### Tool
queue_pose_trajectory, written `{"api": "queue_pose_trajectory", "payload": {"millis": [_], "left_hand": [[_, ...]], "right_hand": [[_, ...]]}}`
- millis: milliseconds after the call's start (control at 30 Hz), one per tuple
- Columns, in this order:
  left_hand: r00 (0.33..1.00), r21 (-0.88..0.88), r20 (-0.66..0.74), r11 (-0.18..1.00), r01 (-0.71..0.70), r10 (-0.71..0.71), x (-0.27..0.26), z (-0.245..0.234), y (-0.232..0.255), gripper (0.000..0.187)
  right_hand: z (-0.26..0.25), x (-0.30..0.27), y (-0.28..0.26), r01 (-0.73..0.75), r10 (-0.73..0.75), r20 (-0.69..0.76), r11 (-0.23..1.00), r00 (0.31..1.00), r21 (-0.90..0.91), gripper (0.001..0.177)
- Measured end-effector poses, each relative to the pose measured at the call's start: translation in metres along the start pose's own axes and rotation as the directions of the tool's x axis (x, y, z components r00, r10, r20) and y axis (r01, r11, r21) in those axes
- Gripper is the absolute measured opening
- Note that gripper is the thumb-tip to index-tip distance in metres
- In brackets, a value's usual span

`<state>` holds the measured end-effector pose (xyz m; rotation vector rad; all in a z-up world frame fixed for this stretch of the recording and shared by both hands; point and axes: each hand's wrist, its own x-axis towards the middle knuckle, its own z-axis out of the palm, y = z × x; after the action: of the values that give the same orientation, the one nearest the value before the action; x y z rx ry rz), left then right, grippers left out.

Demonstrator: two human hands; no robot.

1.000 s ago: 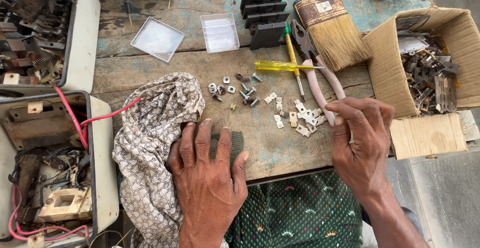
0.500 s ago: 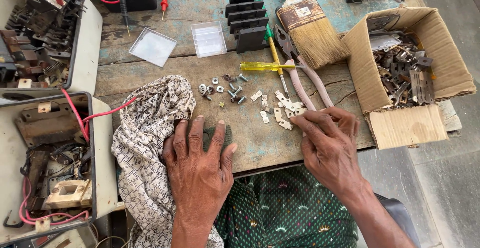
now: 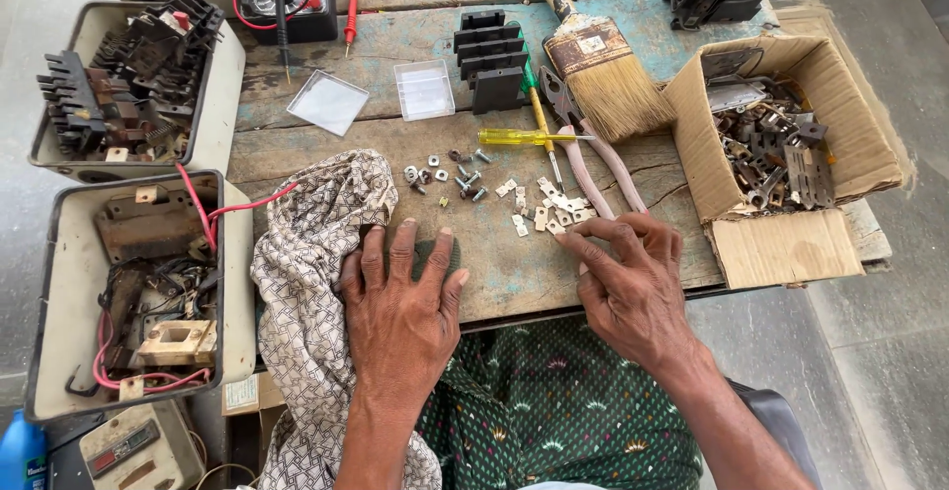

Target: The person rubs a small metal contact against a grinding disc, then tests an electrical switch component with multimeter probes before grinding its metal parts.

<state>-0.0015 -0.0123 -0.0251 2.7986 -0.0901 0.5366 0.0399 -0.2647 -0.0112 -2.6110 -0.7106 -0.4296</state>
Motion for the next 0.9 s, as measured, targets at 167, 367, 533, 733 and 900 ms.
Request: {"api": "queue_pose_trajectory", "payload": {"millis": [167,367,533,733,900], "left_hand": [[1.000,-0.063,0.001,0.998,-0.023,0.024,-0.002,0.000,-0.002,0.041],[0.999,-0.121,0.036,0.992,-0.026,0.030,-0.003,-0.002,-0.004,0.039],[0.998,-0.167,0.046,0.985,0.040,-0.032,0.006,-0.009,-0.003,0.049],[0.983,-0.210,0.109,0.963,0.171,-0.151,0.035,-0.009,-0.007,0.064],[0.968,-0.139,0.052,0.958,0.251,-0.246,0.045,-0.008,-0.025,0.071]], "right_hand": [[0.001,0.002,-0.007,0.063,-0.063,0.000,0.997,0.998,-0.044,0.033],[0.006,0.017,-0.026,0.093,-0.090,0.081,0.995,0.993,-0.033,0.037],[0.003,0.040,-0.028,0.059,-0.058,0.062,0.998,0.996,-0.013,0.037],[0.012,0.069,-0.032,0.122,-0.124,0.132,0.992,0.983,0.027,0.034],[0.023,0.099,-0.044,0.111,-0.118,0.156,0.992,0.981,0.055,0.034]]}}
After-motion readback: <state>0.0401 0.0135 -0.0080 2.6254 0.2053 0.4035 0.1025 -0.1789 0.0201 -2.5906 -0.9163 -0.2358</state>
